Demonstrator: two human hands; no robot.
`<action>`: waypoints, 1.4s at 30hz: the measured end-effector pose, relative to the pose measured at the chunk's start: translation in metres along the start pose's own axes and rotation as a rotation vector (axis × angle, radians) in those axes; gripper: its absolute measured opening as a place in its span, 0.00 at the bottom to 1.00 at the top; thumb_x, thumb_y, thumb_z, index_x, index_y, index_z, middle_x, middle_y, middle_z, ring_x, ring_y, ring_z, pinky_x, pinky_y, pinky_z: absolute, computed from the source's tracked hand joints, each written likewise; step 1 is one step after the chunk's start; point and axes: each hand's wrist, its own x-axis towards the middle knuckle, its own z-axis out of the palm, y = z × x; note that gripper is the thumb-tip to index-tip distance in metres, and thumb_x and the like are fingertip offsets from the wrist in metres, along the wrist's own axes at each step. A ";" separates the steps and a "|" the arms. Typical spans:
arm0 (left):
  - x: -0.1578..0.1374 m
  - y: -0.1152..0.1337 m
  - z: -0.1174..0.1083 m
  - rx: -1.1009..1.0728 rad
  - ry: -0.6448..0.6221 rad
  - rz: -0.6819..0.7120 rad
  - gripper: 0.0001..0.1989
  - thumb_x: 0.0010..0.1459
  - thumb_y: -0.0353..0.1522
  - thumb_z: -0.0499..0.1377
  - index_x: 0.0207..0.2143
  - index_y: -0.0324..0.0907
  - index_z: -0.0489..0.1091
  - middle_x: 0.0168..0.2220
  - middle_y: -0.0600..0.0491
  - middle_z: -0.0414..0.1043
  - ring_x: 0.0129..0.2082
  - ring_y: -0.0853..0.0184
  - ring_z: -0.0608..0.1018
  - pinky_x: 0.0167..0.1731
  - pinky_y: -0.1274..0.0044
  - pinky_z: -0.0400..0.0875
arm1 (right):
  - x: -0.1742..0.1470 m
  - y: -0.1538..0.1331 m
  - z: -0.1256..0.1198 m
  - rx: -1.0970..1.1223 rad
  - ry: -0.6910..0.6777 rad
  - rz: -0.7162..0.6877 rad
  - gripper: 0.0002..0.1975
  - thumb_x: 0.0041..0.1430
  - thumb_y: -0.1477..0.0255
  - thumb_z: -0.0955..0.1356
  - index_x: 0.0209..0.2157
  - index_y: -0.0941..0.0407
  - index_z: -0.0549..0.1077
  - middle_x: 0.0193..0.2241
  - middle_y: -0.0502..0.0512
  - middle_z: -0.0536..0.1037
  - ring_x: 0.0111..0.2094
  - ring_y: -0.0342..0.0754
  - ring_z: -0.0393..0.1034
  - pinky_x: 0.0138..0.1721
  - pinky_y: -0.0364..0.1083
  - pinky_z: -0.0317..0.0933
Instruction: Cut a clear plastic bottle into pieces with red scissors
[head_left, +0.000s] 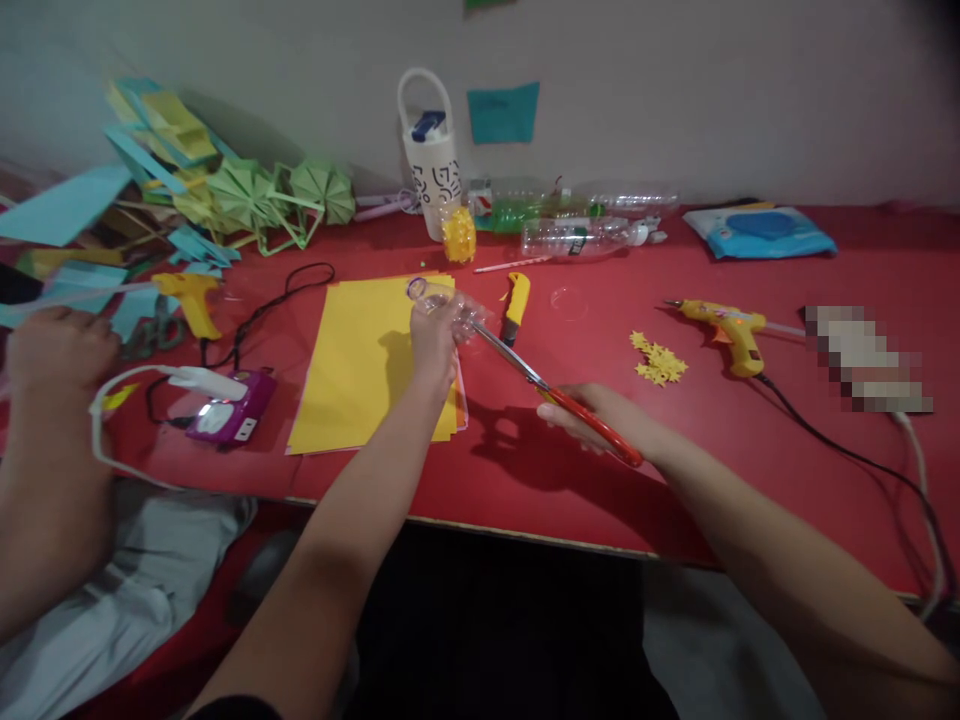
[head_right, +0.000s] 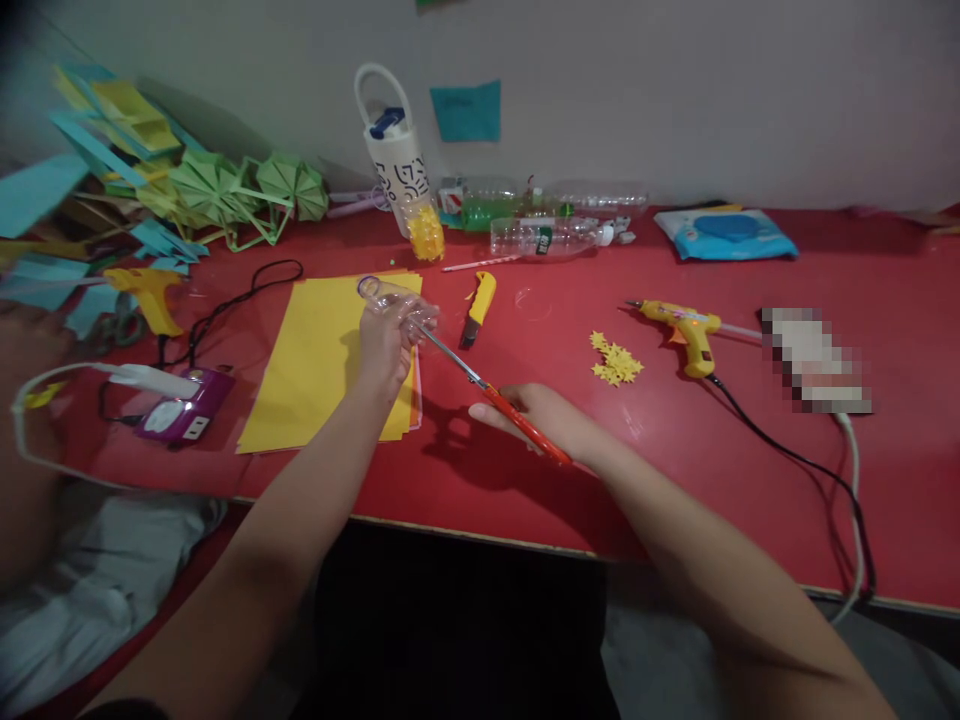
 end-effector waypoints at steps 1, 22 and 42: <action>-0.001 0.000 0.000 0.002 0.002 0.001 0.14 0.48 0.32 0.68 0.28 0.45 0.62 0.22 0.60 0.72 0.24 0.70 0.79 0.26 0.79 0.73 | 0.000 0.000 0.000 0.013 -0.007 0.000 0.30 0.51 0.38 0.65 0.25 0.54 0.64 0.16 0.44 0.62 0.18 0.42 0.59 0.21 0.43 0.52; -0.018 0.000 0.010 0.006 -0.035 0.013 0.13 0.51 0.31 0.65 0.31 0.47 0.61 0.25 0.59 0.72 0.34 0.65 0.82 0.35 0.73 0.74 | -0.003 -0.004 0.005 0.127 -0.018 0.036 0.28 0.51 0.42 0.68 0.25 0.54 0.65 0.15 0.43 0.62 0.16 0.40 0.57 0.19 0.42 0.53; -0.013 0.001 0.007 0.022 -0.019 0.062 0.16 0.53 0.31 0.64 0.36 0.48 0.57 0.26 0.61 0.71 0.25 0.72 0.77 0.27 0.77 0.71 | 0.003 -0.006 0.009 0.121 0.024 0.083 0.31 0.46 0.38 0.66 0.21 0.52 0.61 0.14 0.44 0.59 0.14 0.40 0.54 0.16 0.43 0.49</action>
